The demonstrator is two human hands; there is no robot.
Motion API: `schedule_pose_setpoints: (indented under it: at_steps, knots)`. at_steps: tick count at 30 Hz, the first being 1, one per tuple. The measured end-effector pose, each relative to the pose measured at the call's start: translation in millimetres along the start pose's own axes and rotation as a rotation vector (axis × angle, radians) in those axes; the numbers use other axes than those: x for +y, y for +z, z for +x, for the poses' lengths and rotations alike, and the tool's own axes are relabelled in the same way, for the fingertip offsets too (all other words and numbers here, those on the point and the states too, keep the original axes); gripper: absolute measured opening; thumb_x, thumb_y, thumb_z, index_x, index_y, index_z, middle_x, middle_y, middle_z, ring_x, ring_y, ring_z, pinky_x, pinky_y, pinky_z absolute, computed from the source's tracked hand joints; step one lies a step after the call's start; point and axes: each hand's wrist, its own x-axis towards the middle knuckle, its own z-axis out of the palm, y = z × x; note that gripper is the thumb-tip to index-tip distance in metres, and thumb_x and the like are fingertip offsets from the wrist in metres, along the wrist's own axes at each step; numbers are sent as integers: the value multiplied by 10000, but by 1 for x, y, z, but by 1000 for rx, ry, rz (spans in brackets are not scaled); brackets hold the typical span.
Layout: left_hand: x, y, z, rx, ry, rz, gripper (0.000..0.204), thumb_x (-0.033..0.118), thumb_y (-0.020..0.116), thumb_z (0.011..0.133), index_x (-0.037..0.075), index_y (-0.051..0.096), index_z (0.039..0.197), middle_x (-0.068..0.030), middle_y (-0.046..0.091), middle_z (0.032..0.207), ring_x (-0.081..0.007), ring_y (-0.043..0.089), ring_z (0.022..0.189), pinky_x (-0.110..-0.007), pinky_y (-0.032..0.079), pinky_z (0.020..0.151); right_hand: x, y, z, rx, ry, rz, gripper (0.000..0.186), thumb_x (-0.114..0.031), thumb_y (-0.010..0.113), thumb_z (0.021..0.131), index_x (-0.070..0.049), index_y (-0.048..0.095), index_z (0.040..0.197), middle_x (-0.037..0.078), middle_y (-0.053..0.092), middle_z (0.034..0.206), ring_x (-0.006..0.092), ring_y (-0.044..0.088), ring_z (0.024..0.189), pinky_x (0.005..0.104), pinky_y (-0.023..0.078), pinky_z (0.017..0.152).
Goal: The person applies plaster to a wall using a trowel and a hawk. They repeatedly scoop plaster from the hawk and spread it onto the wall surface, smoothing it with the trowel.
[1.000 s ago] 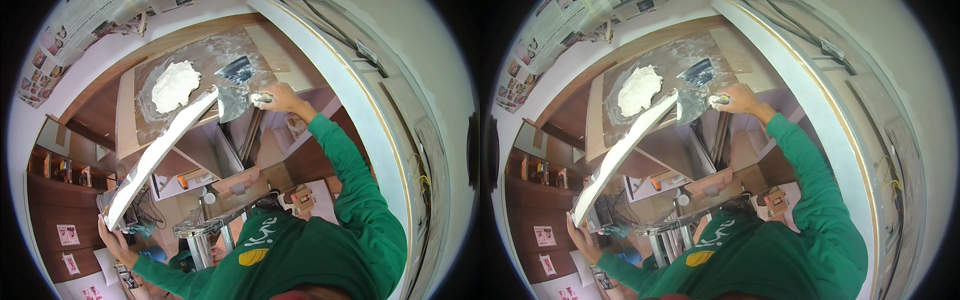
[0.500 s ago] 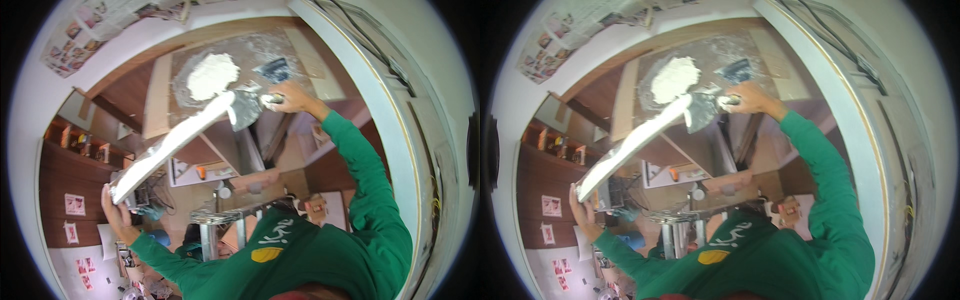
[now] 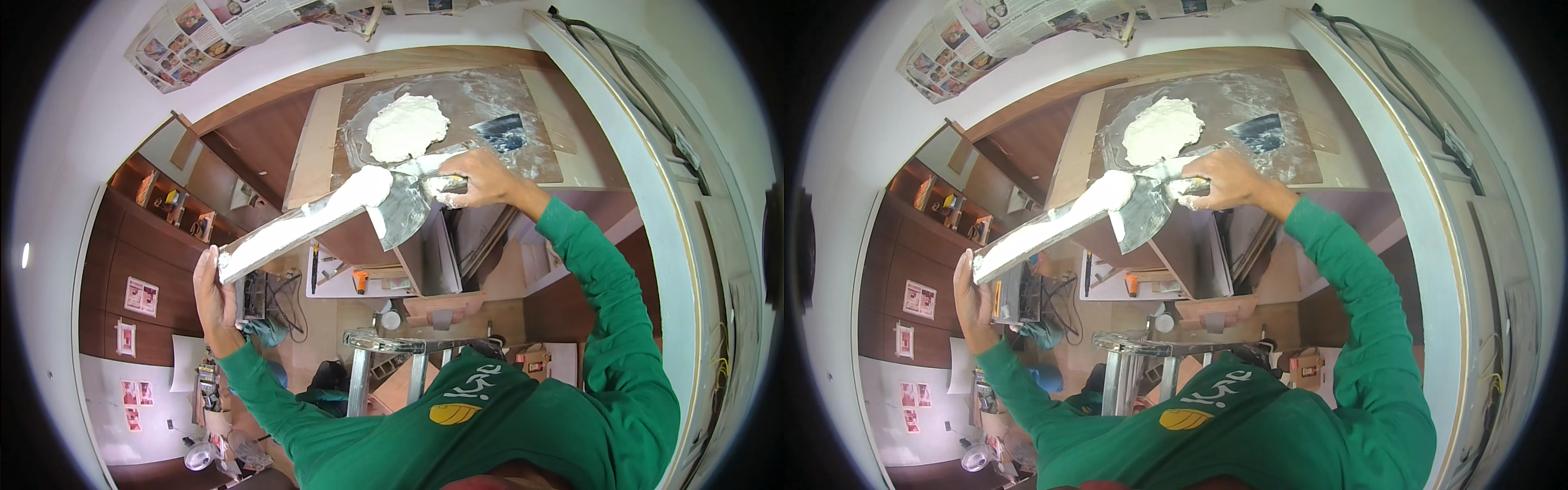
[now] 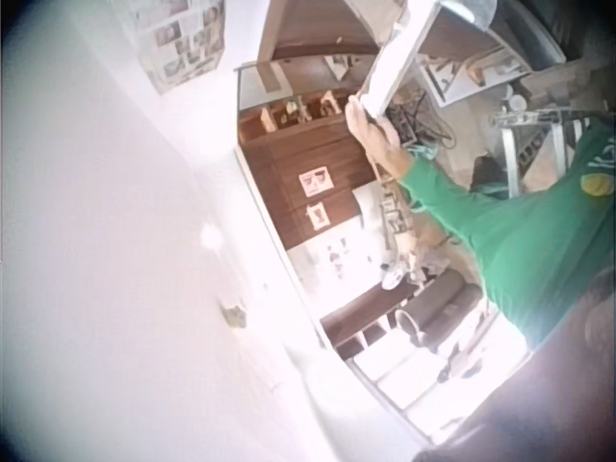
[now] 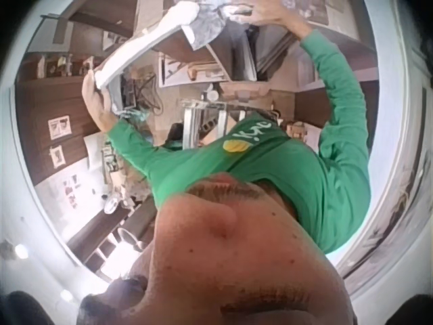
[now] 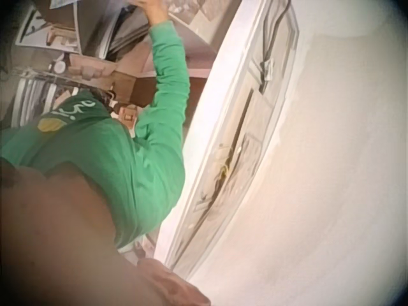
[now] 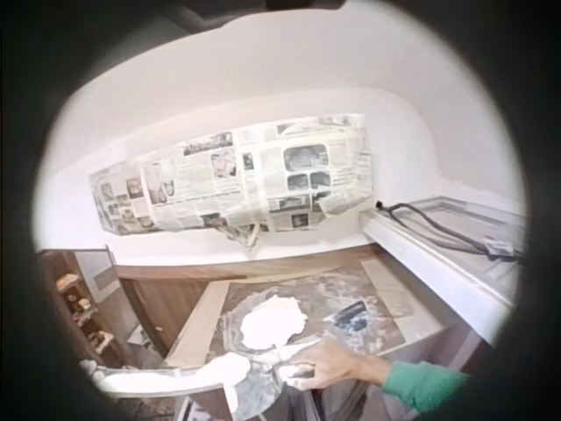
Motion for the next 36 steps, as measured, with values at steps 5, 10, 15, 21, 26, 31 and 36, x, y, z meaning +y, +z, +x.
schedule_pose_setpoints:
  at_steps: [5, 10, 15, 21, 26, 31, 36]
  knots:
    - [7, 14, -2, -99, -28, 60, 99, 130, 580, 998, 34, 596, 981, -21, 626, 923, -75, 605, 858, -229, 498, 787, -32, -5, 24, -9, -62, 5, 389, -335, 739, 657, -29, 679, 890, 167, 673, 835, 375, 638, 765, 426, 514, 669]
    - [6, 34, -6, -170, -71, 164, 124, 145, 605, 988, 69, 579, 893, 10, 588, 857, -53, 556, 797, -217, 465, 765, -69, -4, 51, 4, -143, 59, 368, -369, 721, 667, -45, 685, 838, 155, 663, 775, 361, 634, 713, 418, 508, 634]
    - [-3, 35, -1, -214, -100, 91, 172, 147, 608, 992, 84, 563, 839, 20, 574, 830, -39, 533, 754, -209, 467, 716, -95, 2, 62, -7, -157, 93, 372, -344, 740, 645, -42, 683, 854, 141, 671, 801, 356, 640, 713, 398, 516, 622]
    - [-5, 38, -2, -220, -92, 80, 198, 164, 607, 997, 93, 549, 821, 28, 562, 814, -32, 526, 743, -206, 467, 704, -113, 14, 73, 10, -187, 160, 359, -353, 736, 667, -43, 679, 840, 131, 653, 765, 345, 626, 679, 395, 506, 606]
    - [-11, 39, 0, -197, -110, 50, 147, 175, 583, 1012, 76, 578, 903, 21, 586, 863, -36, 538, 773, -209, 471, 729, -122, 33, 74, 149, -219, 214, 346, -346, 743, 666, -41, 671, 814, 134, 641, 751, 341, 616, 662, 392, 495, 589]
    - [-15, 30, 0, -228, -62, -21, 189, 171, 555, 1021, 20, 565, 1135, -33, 619, 1051, -91, 599, 957, -252, 504, 847, -126, 47, 63, 230, -162, 285, 343, -325, 758, 651, -33, 659, 801, 131, 633, 745, 343, 599, 653, 378, 487, 583]
    - [-20, 15, -5, -224, -91, -22, 181, 174, 554, 1022, 29, 572, 1127, -34, 622, 1052, -93, 612, 966, -254, 514, 857, -122, 30, 60, 303, -156, 329, 361, -320, 774, 694, -15, 682, 864, 150, 662, 795, 327, 640, 697, 359, 524, 649]
